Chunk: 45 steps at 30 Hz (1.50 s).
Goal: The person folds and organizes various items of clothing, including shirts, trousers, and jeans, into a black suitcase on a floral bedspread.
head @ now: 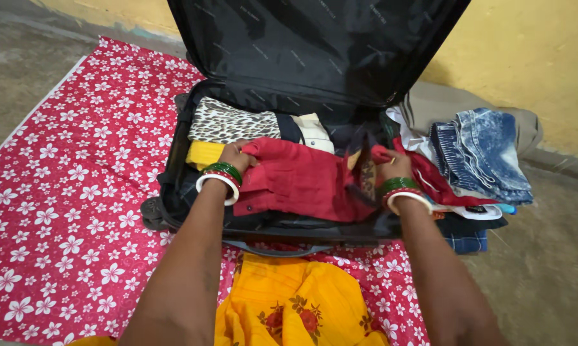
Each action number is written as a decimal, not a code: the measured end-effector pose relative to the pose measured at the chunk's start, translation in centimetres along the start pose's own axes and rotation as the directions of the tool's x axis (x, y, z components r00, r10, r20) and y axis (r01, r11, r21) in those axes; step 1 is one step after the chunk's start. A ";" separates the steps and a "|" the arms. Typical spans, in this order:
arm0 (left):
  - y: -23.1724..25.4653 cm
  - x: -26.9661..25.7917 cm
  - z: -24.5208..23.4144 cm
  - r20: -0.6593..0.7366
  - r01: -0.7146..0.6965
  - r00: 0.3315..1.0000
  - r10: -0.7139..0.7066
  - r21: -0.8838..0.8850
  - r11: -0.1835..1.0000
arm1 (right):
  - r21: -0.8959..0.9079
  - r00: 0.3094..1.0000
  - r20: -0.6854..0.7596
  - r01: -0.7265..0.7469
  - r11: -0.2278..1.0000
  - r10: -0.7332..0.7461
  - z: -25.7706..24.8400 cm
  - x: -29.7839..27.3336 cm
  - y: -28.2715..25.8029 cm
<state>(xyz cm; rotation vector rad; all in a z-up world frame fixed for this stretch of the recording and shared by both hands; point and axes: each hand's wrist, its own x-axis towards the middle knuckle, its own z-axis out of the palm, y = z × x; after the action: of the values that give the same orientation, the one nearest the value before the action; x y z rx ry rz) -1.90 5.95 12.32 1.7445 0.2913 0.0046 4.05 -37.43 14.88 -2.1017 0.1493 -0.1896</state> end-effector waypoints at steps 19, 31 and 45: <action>-5.8 -0.7 -1.1 -0.095 0.199 0.977 -0.189 0.106 0.974 | 0.265 0.758 0.630 -0.008 0.964 -0.167 15.4 -10.7 -7.3; -5.8 -0.4 -1.2 -0.135 0.229 0.968 -0.210 0.147 0.962 | -0.116 0.599 0.529 0.752 0.649 -0.601 13.0 -9.9 -6.7; -4.7 -1.3 -0.8 -0.120 0.281 0.955 -0.271 0.083 0.956 | 0.217 0.858 0.357 -0.460 0.861 0.369 7.7 -9.1 -5.0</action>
<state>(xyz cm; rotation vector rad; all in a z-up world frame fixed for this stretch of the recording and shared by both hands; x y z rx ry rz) -4.17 7.24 8.15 1.7916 0.6226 -0.1214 -3.19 -26.70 14.61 -1.7217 0.3675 0.3584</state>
